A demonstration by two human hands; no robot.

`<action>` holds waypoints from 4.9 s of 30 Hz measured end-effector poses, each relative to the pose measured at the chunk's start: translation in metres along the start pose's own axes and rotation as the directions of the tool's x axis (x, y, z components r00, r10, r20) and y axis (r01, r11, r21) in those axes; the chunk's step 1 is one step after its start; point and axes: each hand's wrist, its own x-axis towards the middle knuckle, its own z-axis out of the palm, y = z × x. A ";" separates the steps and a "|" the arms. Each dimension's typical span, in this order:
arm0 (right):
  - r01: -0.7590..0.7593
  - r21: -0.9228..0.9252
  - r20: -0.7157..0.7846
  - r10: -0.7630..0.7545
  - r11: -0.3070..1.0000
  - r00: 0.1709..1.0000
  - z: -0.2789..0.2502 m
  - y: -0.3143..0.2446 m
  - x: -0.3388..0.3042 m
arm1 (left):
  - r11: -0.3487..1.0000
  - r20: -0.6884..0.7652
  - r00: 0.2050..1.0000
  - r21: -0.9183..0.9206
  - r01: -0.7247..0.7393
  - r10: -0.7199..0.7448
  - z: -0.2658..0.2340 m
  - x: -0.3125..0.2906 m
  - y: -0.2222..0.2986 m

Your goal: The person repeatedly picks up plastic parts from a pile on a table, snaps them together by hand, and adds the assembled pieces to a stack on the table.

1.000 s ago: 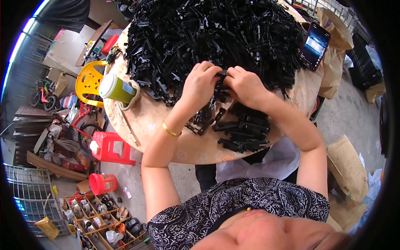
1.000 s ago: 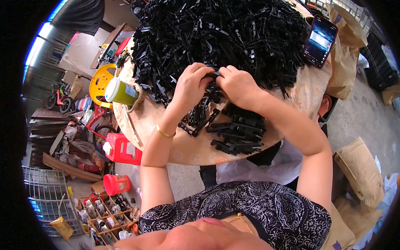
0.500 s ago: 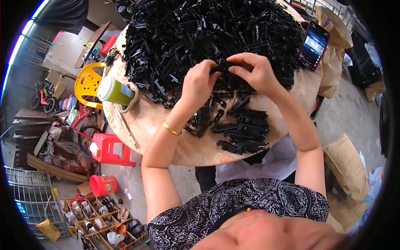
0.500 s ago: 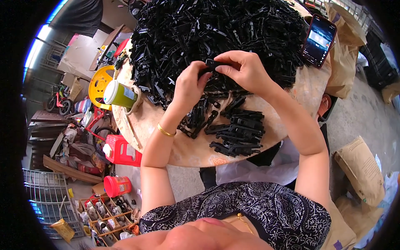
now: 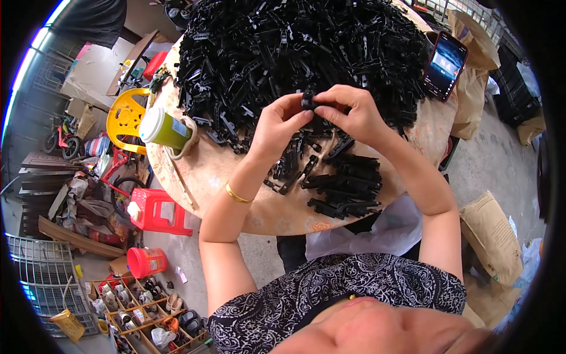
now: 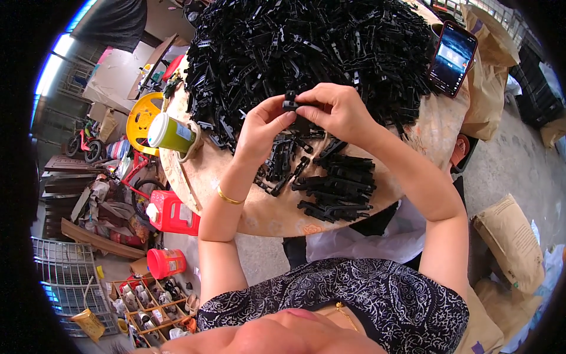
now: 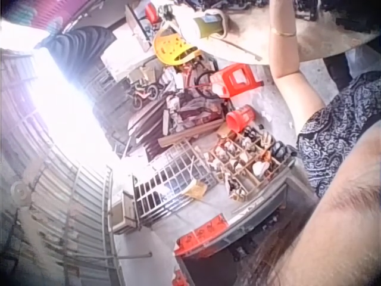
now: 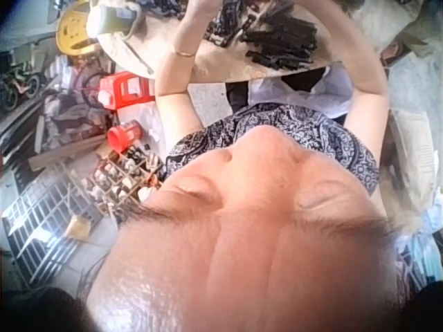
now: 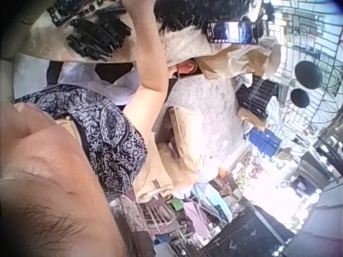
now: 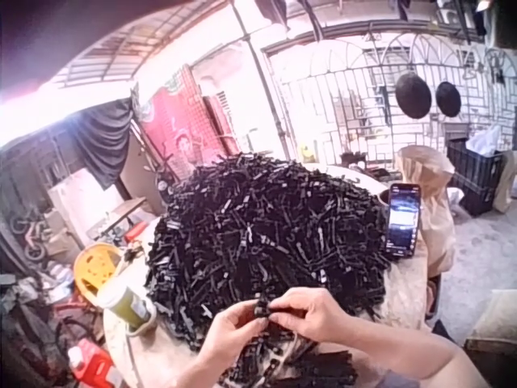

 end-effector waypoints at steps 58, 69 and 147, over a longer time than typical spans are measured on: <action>0.312 -0.519 0.355 -0.131 0.796 0.926 0.009 0.011 -0.009 | 0.268 -0.121 0.861 0.963 -0.018 0.494 -0.033 0.023 0.002; -0.243 0.304 0.116 0.218 0.921 0.969 -0.001 0.007 0.003 | 0.368 -0.194 0.841 0.930 -0.006 0.506 -0.031 0.042 -0.004; 0.297 -0.590 0.253 -0.178 0.751 0.951 0.018 0.023 -0.006 | 0.266 -0.131 0.856 0.964 -0.008 0.501 -0.032 0.055 -0.001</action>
